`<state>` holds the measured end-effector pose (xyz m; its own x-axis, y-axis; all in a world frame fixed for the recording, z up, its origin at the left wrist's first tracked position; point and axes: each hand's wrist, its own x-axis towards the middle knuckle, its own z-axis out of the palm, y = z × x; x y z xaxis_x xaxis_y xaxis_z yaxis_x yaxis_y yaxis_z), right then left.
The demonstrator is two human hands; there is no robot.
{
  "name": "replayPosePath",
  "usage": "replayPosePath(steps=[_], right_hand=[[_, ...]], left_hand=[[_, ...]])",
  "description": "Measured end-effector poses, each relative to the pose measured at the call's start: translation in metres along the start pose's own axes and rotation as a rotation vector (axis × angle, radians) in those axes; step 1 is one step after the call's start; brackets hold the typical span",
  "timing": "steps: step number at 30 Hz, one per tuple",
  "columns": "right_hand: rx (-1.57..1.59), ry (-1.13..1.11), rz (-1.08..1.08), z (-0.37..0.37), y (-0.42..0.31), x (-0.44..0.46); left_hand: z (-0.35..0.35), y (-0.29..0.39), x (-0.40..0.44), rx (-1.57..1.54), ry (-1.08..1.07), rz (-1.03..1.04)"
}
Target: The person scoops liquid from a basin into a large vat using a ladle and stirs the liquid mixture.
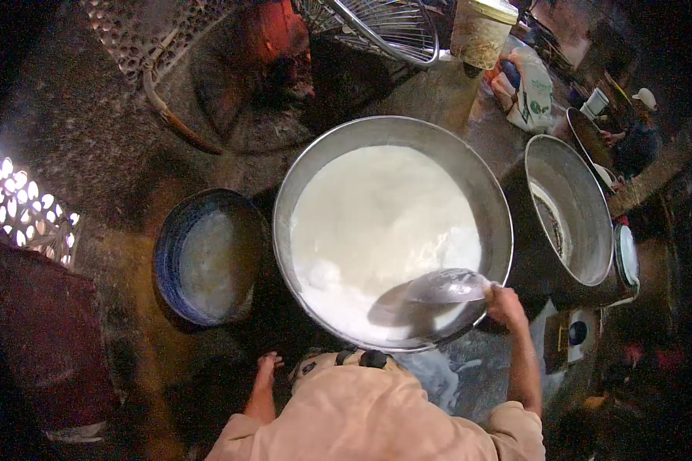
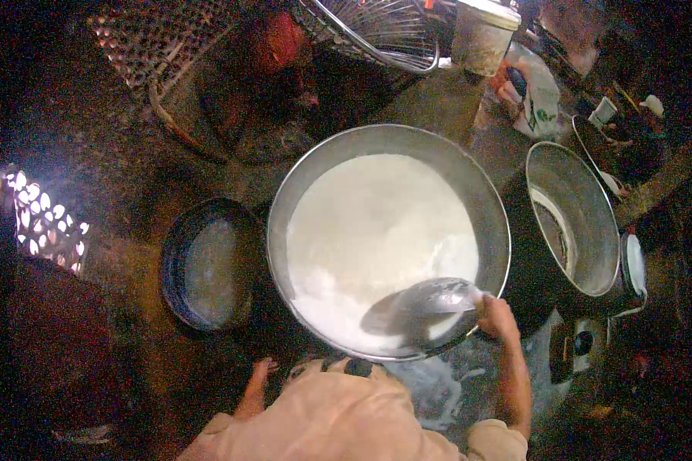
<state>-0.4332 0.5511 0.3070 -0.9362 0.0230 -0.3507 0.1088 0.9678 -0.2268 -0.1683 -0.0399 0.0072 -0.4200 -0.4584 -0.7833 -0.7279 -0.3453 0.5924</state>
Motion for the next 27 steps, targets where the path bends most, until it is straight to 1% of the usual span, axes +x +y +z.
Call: replayPosePath(steps=[2,3,4,6,8,10,12,14,15,16,18,21,22,24,26,27], right_hand=[[0.087,0.085,-0.074,-0.001,0.037,0.021],[0.119,0.161,-0.017,-0.009,0.034,0.027],[0.19,0.249,-0.058,-0.01,0.033,0.034],[0.227,0.372,0.058,0.018,0.045,0.066],[0.268,0.446,0.023,0.051,0.058,0.102],[0.411,0.357,0.201,0.074,0.059,0.133],[0.29,0.353,0.131,0.1,0.062,0.143],[0.282,0.296,0.124,0.119,0.055,0.145],[0.376,0.206,0.195,0.122,0.041,0.137],[0.456,0.244,0.083,0.132,0.036,0.13],[0.475,0.121,0.151,0.146,0.02,0.123],[0.465,0.11,0.103,0.182,0.001,0.117],[0.591,0.096,0.087,0.19,-0.005,0.109],[0.496,0.052,0.108,0.208,-0.021,0.104],[0.439,0.095,0.041,0.245,-0.027,0.11],[0.381,0.079,0.002,0.257,-0.032,0.11]], left_hand=[[-0.015,-0.03,0.01,0.077,0.036,-0.053],[-0.022,-0.038,0.01,0.118,0.053,-0.081],[-0.026,-0.044,0.007,0.071,0.065,-0.133],[-0.03,-0.054,0.003,-0.022,0.088,-0.238],[-0.026,-0.042,-0.021,0.052,0.115,-0.228],[-0.017,-0.032,-0.034,0.057,0.118,-0.203],[-0.024,-0.042,-0.018,0.0,0.103,-0.168],[-0.024,-0.04,-0.021,-0.042,0.083,-0.102],[-0.027,-0.038,-0.025,-0.061,0.075,-0.072],[-0.027,-0.035,-0.027,-0.064,0.072,-0.059],[-0.023,-0.029,-0.028,-0.067,0.058,-0.032],[-0.021,-0.033,-0.004,0.034,0.073,0.048],[-0.018,-0.024,-0.007,-0.007,0.06,0.048],[-0.008,-0.004,-0.007,-0.086,0.032,0.048],[-0.007,0.01,0.006,-0.072,-0.028,0.097],[-0.008,0.015,0.013,-0.065,-0.058,0.121]])
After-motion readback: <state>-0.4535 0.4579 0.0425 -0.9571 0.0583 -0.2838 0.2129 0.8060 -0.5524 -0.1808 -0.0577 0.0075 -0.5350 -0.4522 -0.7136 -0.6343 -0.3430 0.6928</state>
